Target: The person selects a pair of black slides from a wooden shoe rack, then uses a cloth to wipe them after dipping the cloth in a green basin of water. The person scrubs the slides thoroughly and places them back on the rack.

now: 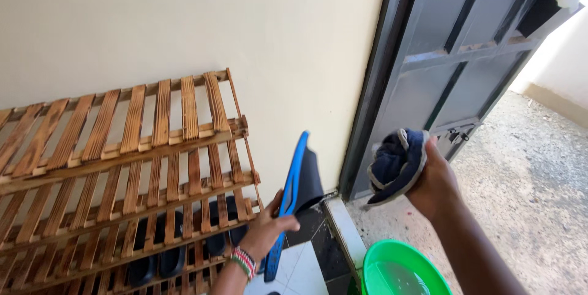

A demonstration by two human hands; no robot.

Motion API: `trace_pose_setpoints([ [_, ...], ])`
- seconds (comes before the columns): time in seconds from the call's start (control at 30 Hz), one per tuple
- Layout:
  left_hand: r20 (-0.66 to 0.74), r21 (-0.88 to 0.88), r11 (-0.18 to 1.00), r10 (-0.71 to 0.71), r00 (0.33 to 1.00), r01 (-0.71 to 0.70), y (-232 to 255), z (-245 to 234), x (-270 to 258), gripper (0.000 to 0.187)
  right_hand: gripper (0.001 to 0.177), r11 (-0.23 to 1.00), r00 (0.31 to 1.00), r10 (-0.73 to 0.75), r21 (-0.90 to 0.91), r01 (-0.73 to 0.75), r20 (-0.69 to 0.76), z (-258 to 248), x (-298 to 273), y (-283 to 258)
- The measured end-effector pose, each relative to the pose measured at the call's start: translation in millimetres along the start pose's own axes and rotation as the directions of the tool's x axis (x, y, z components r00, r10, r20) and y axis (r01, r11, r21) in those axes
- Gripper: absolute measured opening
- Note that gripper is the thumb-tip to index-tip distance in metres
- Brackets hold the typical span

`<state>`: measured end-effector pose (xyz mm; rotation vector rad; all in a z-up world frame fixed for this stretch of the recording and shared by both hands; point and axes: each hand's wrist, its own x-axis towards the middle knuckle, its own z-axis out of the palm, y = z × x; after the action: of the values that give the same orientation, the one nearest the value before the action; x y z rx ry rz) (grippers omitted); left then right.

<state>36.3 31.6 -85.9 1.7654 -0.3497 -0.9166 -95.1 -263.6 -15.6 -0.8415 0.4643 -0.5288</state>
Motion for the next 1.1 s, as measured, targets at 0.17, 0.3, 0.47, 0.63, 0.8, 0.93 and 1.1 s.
trace_pose_setpoints([
  [0.17, 0.052, -0.258, 0.966, -0.022, 0.998, 0.034, -41, 22, 34, 0.108, 0.067, 0.987, 0.989, -0.129, -0.085, 0.135, 0.078, 32, -19, 60],
  [0.3, 0.056, -0.301, 0.953, -0.007, 0.998, 0.024, -19, 48, 30, 0.078, 0.046, -0.403, 0.727, -0.412, -0.825, 0.396, 0.550, 60, -41, 154],
  [0.47, 0.181, -0.259, 0.965, 0.081, 0.980, -0.032, -47, 53, 12, 0.100, 0.053, 0.508, 0.994, -0.077, -0.855, 0.106, 0.077, 58, 14, 109],
  [0.63, 0.406, -0.032, 0.401, 0.842, 0.355, -0.915, -146, 7, 38, 0.013, 0.049, 0.579, 0.992, -0.094, -0.815, -0.018, -0.089, 26, 40, 70],
  [0.8, 0.057, -0.558, 0.398, 0.894, 0.445, -0.728, -161, 10, 11, 0.021, 0.040, 0.874, 0.965, -0.198, -0.476, 0.096, -0.170, 18, 34, 31],
  [0.93, 0.182, -0.734, 0.488, 0.812, 0.555, -0.473, -113, 13, -29, 0.030, 0.029, 0.918, 0.999, -0.050, -0.394, 0.051, 0.013, 44, 13, 15],
  [1.1, 0.015, -0.489, 0.414, 0.884, 0.467, -0.768, -119, 10, -12, 0.037, 0.038, 0.212, 0.843, -0.240, -0.821, 0.530, 0.482, 59, 3, 45],
])
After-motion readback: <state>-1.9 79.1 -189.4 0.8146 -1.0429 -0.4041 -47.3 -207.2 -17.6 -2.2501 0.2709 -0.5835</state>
